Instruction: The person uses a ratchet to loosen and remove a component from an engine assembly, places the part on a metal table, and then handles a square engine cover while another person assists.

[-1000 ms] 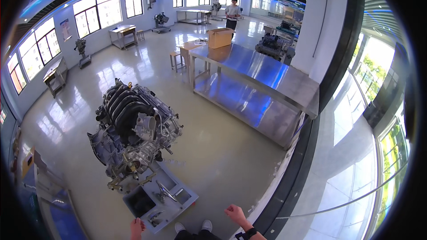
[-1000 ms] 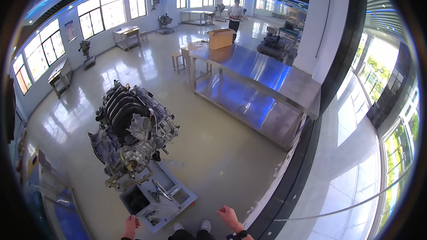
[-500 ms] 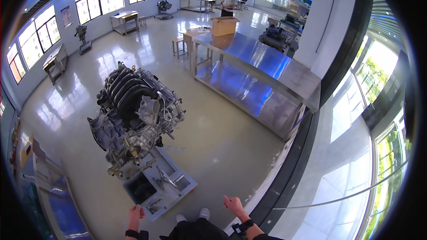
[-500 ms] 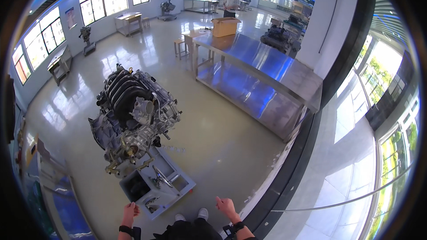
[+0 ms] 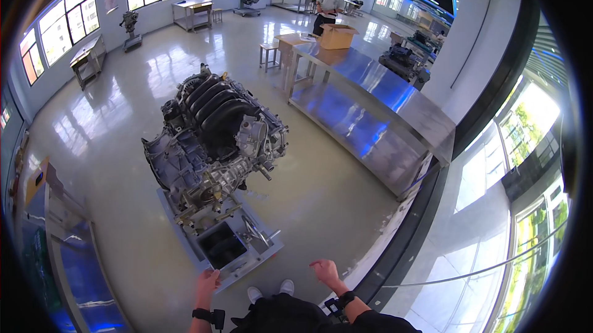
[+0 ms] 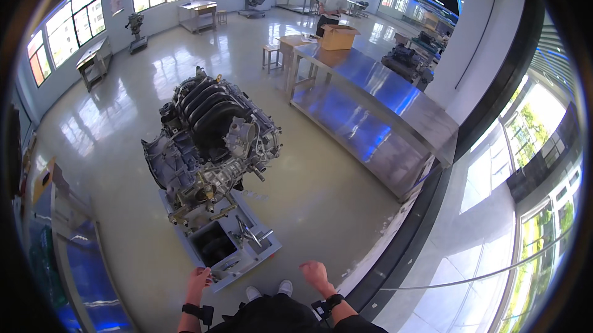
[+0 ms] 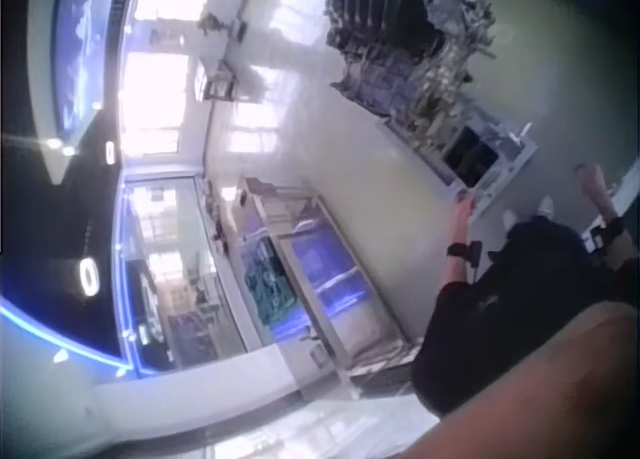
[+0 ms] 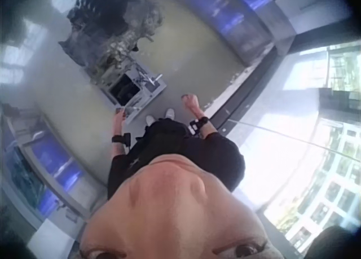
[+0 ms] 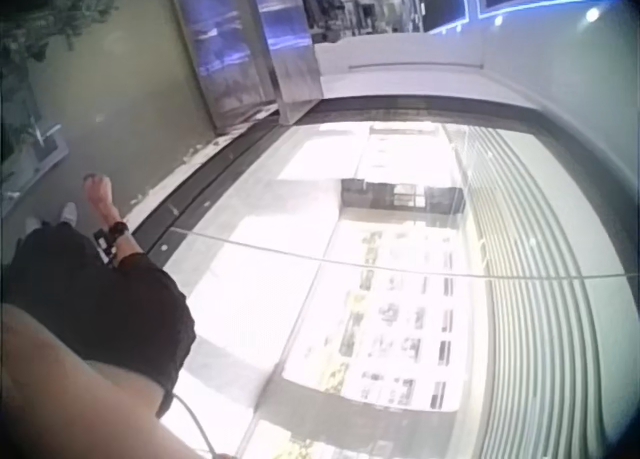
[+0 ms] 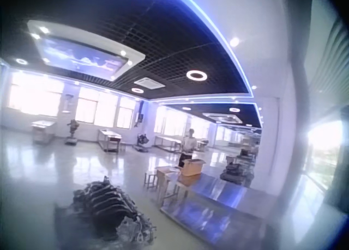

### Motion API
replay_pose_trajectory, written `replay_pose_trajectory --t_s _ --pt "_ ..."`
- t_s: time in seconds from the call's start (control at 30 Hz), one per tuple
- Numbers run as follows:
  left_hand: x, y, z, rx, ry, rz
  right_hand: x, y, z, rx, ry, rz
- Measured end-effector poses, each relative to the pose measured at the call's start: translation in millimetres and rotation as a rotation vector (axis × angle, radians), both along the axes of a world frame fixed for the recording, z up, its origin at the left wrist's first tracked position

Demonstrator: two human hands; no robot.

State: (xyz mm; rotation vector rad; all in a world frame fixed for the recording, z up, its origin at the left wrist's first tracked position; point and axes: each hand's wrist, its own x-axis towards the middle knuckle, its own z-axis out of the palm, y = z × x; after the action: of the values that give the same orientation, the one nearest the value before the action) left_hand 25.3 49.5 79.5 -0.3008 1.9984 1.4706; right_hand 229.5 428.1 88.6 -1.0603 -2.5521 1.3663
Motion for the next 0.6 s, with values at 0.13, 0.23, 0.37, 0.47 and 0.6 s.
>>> replay_pose_trajectory --t_s 0.13,0.23,0.37,0.47,0.6 --pt "7.9 -1.2 -2.1 0.038 0.033 0.04 -14.5 -12.0 24.1 0.189 0.097 0.181" --pt "2.2 -3.5 -11.6 0.058 0.033 -0.008 -14.4 -27.7 4.1 0.17 0.036 0.166" --pt "-10.9 12.5 -2.2 0.116 0.046 -0.098 -2.0 -28.2 -5.6 0.015 0.092 0.074" --pt "-12.9 -1.7 -2.5 0.094 0.016 -0.094 -5.8 -41.0 -18.0 0.114 0.137 0.158" --pt "-15.5 2.3 8.8 0.008 -0.006 -0.128 -4.4 -57.7 4.9 -0.013 -0.055 0.039"
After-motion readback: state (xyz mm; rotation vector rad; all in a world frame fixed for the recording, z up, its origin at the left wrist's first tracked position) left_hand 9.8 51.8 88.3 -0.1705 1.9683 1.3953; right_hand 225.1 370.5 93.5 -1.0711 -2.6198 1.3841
